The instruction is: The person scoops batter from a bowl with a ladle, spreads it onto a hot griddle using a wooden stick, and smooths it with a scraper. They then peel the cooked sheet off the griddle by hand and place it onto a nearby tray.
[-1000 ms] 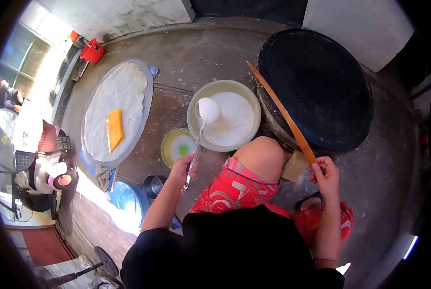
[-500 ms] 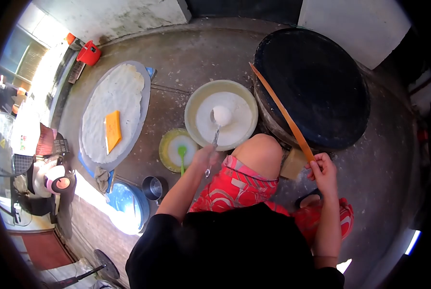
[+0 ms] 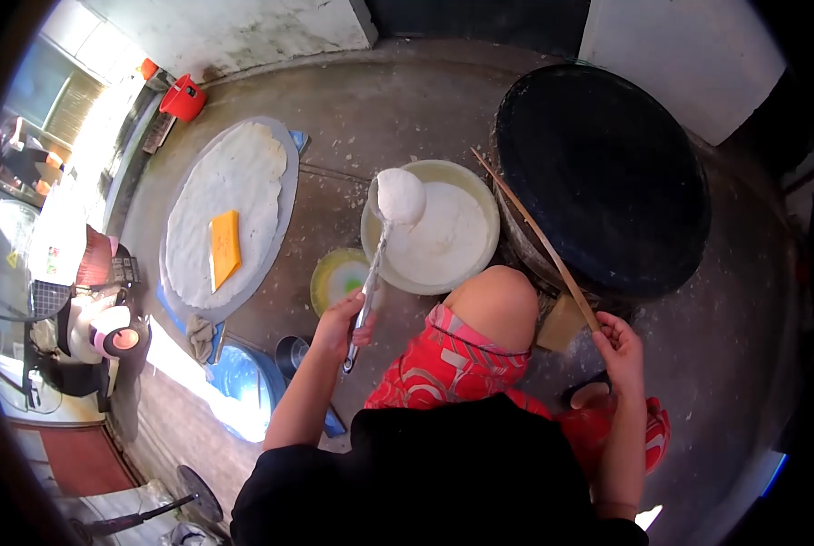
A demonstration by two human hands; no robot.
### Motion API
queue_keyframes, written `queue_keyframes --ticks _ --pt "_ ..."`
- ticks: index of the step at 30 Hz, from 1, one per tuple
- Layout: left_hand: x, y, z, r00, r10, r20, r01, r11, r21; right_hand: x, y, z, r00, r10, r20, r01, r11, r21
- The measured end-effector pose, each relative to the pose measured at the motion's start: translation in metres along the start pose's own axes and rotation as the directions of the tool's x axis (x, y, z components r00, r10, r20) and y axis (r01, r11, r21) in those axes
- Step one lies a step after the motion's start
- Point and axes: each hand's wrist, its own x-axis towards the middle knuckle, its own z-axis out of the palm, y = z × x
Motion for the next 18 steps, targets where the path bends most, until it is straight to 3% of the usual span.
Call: queue_keyframes --ticks 3,5,8,12,18 --pt "-0.009 0.019 0.025 0.997 0.050 0.060 -0.050 0.999 0.002 -0.002 -0.005 -0.004 0.995 0.095 -0.037 -0.094 0.995 0.040" --pt "-0.012 0.034 0.044 0.989 0.100 0.110 -0.104 0.994 0.029 -0.008 -0.012 -0.011 0.959 0.268 0.094 -0.277 0.955 0.105" --pt "-0.006 0.054 0.072 0.974 0.113 0.198 -0.111 0.994 -0.020 -0.012 -0.006 -0.012 0.984 0.172 0.039 -0.176 0.968 0.177" --pt "0.017 0.077 0.114 0.943 0.116 0.312 -0.107 0.993 -0.045 -0.016 -0.012 -0.021 0.998 0.030 -0.061 -0.030 1.000 0.004" --pt "0.072 0.093 0.174 0.944 0.117 0.309 -0.105 0.993 -0.054 -0.013 -0.019 -0.041 0.993 0.037 -0.114 -0.047 0.995 -0.084"
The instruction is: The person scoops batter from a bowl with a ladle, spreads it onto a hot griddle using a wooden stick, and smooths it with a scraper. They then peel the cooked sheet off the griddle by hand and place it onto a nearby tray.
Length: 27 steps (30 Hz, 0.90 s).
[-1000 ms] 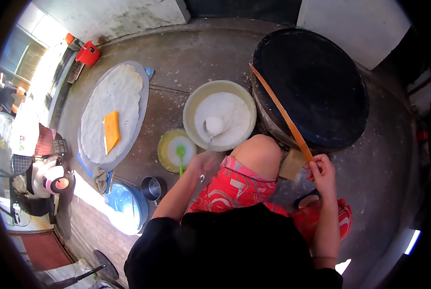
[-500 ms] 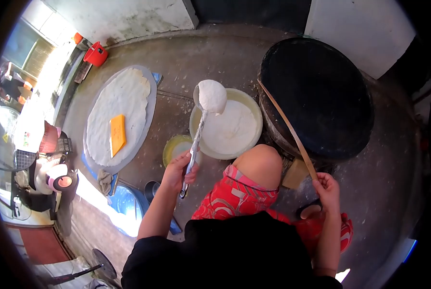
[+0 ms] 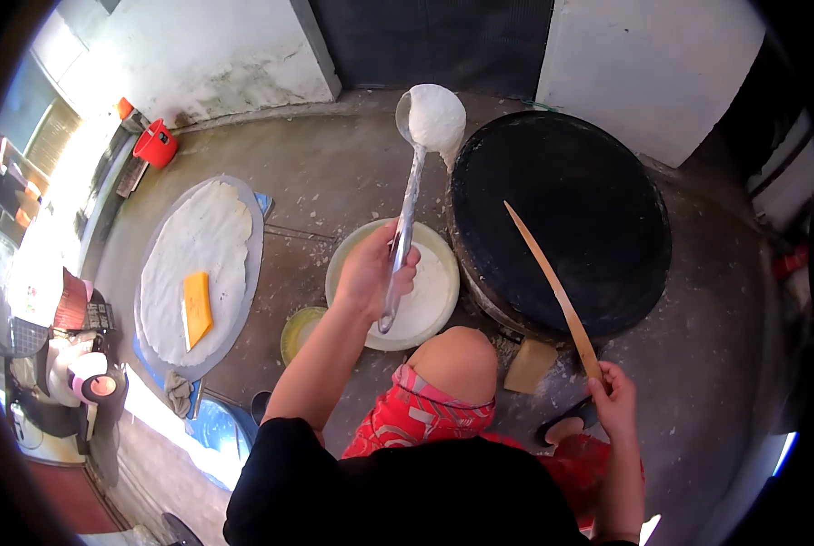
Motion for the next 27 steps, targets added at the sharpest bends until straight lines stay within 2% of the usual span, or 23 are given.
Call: queue_keyframes --ticks 2,6,10,12,13,15,18,20,22,24,27 --pt "0.029 -0.007 0.009 0.996 0.044 -0.073 -0.039 0.997 0.070 0.008 0.000 -0.001 0.999 -0.043 -0.031 0.042 0.998 -0.043" --pt "0.079 -0.031 0.020 0.995 0.093 -0.045 -0.090 0.993 0.071 0.031 -0.015 0.007 0.991 -0.107 -0.082 0.099 0.991 -0.093" --pt "0.114 -0.059 0.022 0.990 0.100 -0.102 -0.088 0.989 0.120 0.063 -0.022 0.016 0.980 -0.176 -0.094 0.168 0.982 -0.090" --pt "0.127 -0.074 0.016 0.989 0.115 -0.087 -0.104 0.987 0.124 0.080 -0.030 0.023 0.926 -0.365 -0.092 0.316 0.887 -0.336" --pt "0.131 -0.081 0.015 0.989 0.101 -0.106 -0.088 0.989 0.119 0.088 -0.034 0.028 0.927 -0.363 -0.093 0.314 0.888 -0.336" --pt "0.135 -0.094 0.014 0.983 0.090 -0.158 -0.077 0.993 0.087 0.104 -0.042 0.040 0.883 -0.467 -0.052 0.417 0.828 -0.375" --pt "0.128 -0.111 0.017 0.962 0.132 -0.240 -0.112 0.989 0.094 0.129 -0.051 0.054 0.919 -0.394 0.019 0.359 0.815 -0.456" --pt "0.126 -0.114 0.014 0.952 0.150 -0.265 -0.125 0.986 0.110 0.140 -0.035 0.054 0.907 -0.421 -0.003 0.377 0.815 -0.440" --pt "0.121 -0.115 0.011 0.943 0.173 -0.286 -0.143 0.982 0.124 0.142 -0.030 0.052 0.928 -0.372 -0.010 0.331 0.837 -0.436" --pt "0.114 -0.114 0.013 0.924 0.248 -0.291 -0.184 0.955 0.232 0.142 -0.026 0.050 0.937 -0.349 -0.015 0.314 0.862 -0.397" --pt "0.104 -0.113 0.022 0.913 0.298 -0.280 -0.211 0.930 0.302 0.146 -0.018 0.052 0.949 -0.316 -0.027 0.288 0.896 -0.339"
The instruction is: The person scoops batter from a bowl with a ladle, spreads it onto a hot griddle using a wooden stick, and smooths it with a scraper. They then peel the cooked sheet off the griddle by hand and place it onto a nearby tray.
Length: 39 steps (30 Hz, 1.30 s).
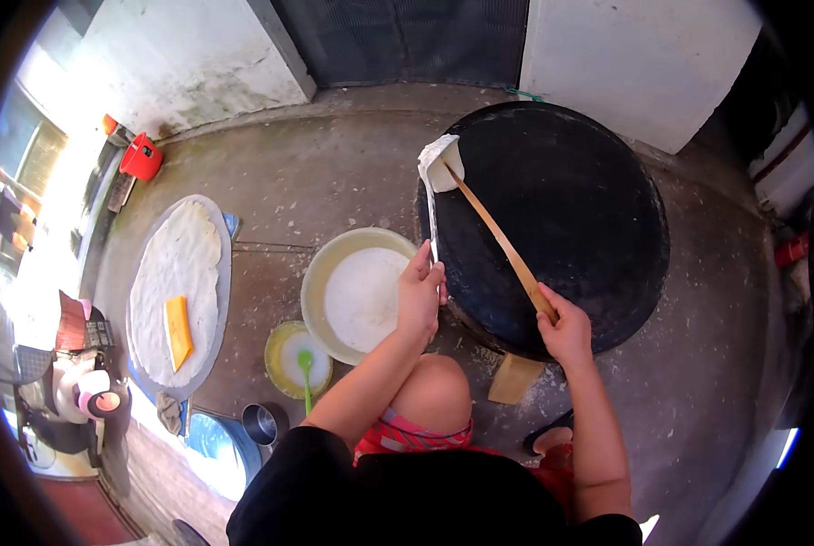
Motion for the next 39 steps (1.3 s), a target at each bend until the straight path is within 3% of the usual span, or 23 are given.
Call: queue_keyframes --ticks 5,10,12,14,15,16,17,19,20,21,22,23,25,26,27,29,30,31,33,35,37,38,39 --pt "0.044 -0.016 -0.002 0.996 -0.068 0.054 0.066 0.997 0.042 0.004 -0.008 -0.009 1.000 0.011 0.020 -0.010 0.999 -0.044" --pt "0.084 0.017 0.008 0.988 -0.112 0.107 0.105 0.992 0.069 -0.006 -0.029 -0.047 0.990 -0.131 -0.055 0.114 0.962 -0.247" --pt "0.079 0.042 0.015 0.984 -0.131 0.117 0.140 0.988 -0.069 -0.011 -0.026 -0.048 0.982 -0.165 -0.092 0.131 0.945 -0.299" --pt "0.071 0.065 0.020 0.971 -0.187 0.147 0.210 0.965 -0.158 -0.013 -0.010 -0.037 0.923 -0.384 0.021 0.337 0.784 -0.521" --pt "0.070 0.071 0.020 0.954 -0.240 0.180 0.279 0.928 -0.245 -0.011 -0.003 -0.030 0.924 -0.383 0.021 0.337 0.784 -0.521" --pt "0.074 0.074 0.016 0.927 -0.257 0.273 0.335 0.896 -0.292 -0.008 0.006 -0.021 0.885 -0.458 0.079 0.415 0.702 -0.579" --pt "0.075 0.079 0.013 0.927 -0.255 0.273 0.333 0.896 -0.294 -0.004 0.014 -0.012 0.839 -0.525 0.143 0.487 0.607 -0.628" --pt "0.073 0.090 0.012 0.754 -0.278 0.595 0.633 0.551 -0.544 0.012 0.026 0.001 0.811 -0.563 0.155 0.509 0.550 -0.662" --pt "0.070 0.093 0.015 0.735 -0.215 0.643 0.658 0.453 -0.601 0.023 0.027 0.004 0.793 -0.590 0.150 0.503 0.496 -0.708" --pt "0.066 0.097 0.017 0.735 -0.214 0.643 0.658 0.452 -0.602 0.035 0.024 0.005 0.774 -0.616 0.146 0.492 0.440 -0.751" --pt "0.063 0.102 0.018 0.703 -0.175 0.690 0.701 0.334 -0.630 0.045 0.019 0.005 0.787 -0.602 0.131 0.461 0.435 -0.773" --pt "0.061 0.106 0.019 0.671 -0.129 0.730 0.738 0.211 -0.640 0.053 0.014 0.005 0.788 -0.602 0.129 0.460 0.435 -0.774" --pt "0.056 0.110 0.018 0.653 -0.094 0.752 0.755 0.171 -0.634 0.063 0.003 0.007 0.904 -0.427 -0.029 0.330 0.740 -0.586" --pt "0.052 0.111 0.017 0.629 -0.046 0.776 0.772 0.153 -0.616 0.062 0.001 0.009 0.959 -0.269 -0.083 0.234 0.926 -0.296" --pt "0.049 0.113 0.015 0.602 0.005 0.798 0.790 0.136 -0.597 0.056 0.001 0.013 0.959 -0.270 -0.086 0.234 0.926 -0.297" --pt "0.042 0.115 0.015 0.582 0.038 0.812 0.805 0.116 -0.583 0.046 -0.001 0.023 0.938 -0.344 0.052 0.339 0.871 -0.355" --pt "0.039 0.116 0.015 0.578 0.056 0.814 0.807 0.103 -0.581 0.047 -0.005 0.025 0.937 -0.313 0.156 0.346 0.770 -0.537" --pt "0.036 0.115 0.014 0.575 0.071 0.815 0.811 0.089 -0.579 0.056 -0.004 0.023 0.938 -0.309 0.155 0.343 0.770 -0.538" --pt "0.028 0.114 0.011 0.576 0.078 0.814 0.811 0.069 -0.581 0.080 -0.002 0.018 0.908 -0.417 0.040 0.320 0.630 -0.708" --pt "0.020 0.111 -0.001 0.576 0.087 0.813 0.812 0.054 -0.581 0.079 -0.001 0.022 0.926 -0.377 -0.020 0.275 0.708 -0.650" --pt "0.011 0.108 -0.023 0.580 0.092 0.809 0.807 0.072 -0.587 0.061 0.015 0.035 0.917 -0.363 -0.165 0.346 0.930 -0.126" --pt "0.007 0.107 -0.032 0.576 0.099 0.812 0.809 0.073 -0.583 0.046 -0.004 0.028 0.965 -0.255 -0.053 0.243 0.955 -0.173" --pt "0.001 0.104 -0.042 0.620 0.076 0.781 0.773 0.115 -0.624 0.042 -0.006 0.029 0.970 -0.238 0.043 0.238 0.905 -0.353"
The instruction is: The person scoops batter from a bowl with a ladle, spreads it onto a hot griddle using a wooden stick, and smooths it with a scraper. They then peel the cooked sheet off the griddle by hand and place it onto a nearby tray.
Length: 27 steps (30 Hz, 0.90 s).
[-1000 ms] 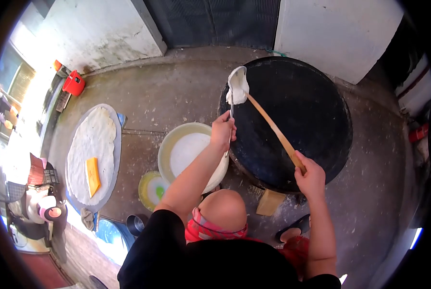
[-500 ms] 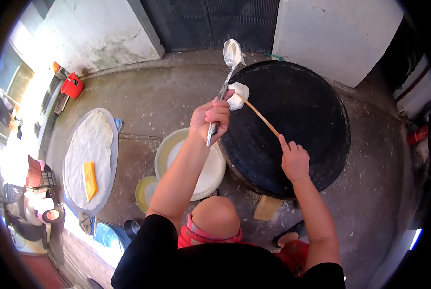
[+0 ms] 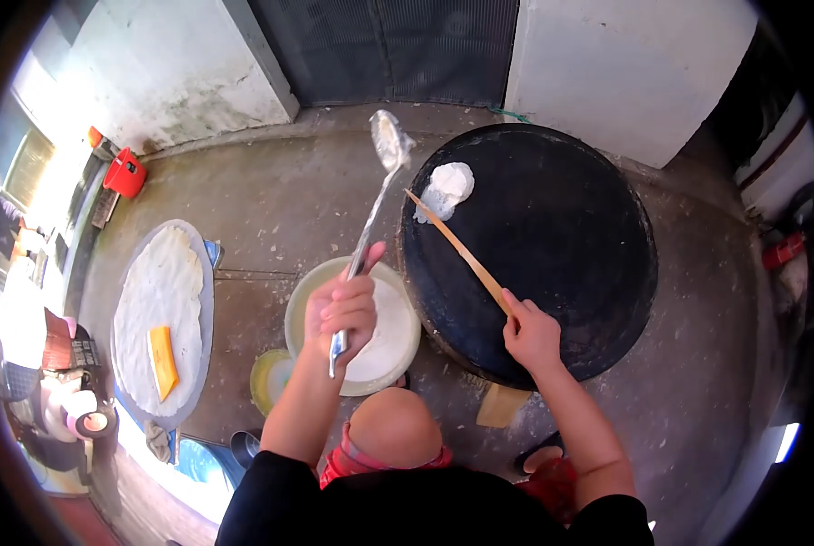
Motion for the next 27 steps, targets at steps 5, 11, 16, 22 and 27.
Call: queue_keyframes --ticks 5,11,16,22,27 --pt "-0.056 0.010 -0.030 0.981 0.151 -0.120 -0.146 0.988 0.050 0.041 0.028 -0.002 0.992 0.023 -0.127 -0.049 0.979 -0.199" --pt "-0.124 0.025 -0.084 0.873 0.308 -0.379 -0.343 0.939 -0.028 0.025 0.020 -0.002 0.993 -0.039 -0.109 0.012 0.972 -0.233" --pt "-0.145 0.035 -0.124 0.719 0.377 -0.583 -0.494 0.868 -0.048 0.048 0.036 0.009 0.964 0.184 -0.192 -0.155 0.975 0.158" --pt "-0.141 0.030 -0.131 0.702 0.373 -0.607 -0.501 0.864 -0.048 0.060 0.050 0.004 0.980 0.029 -0.197 -0.112 0.899 -0.423" --pt "-0.143 0.042 -0.139 0.738 0.327 -0.590 -0.452 0.889 -0.072 0.048 0.019 0.013 0.959 0.162 -0.231 -0.148 0.986 0.075"
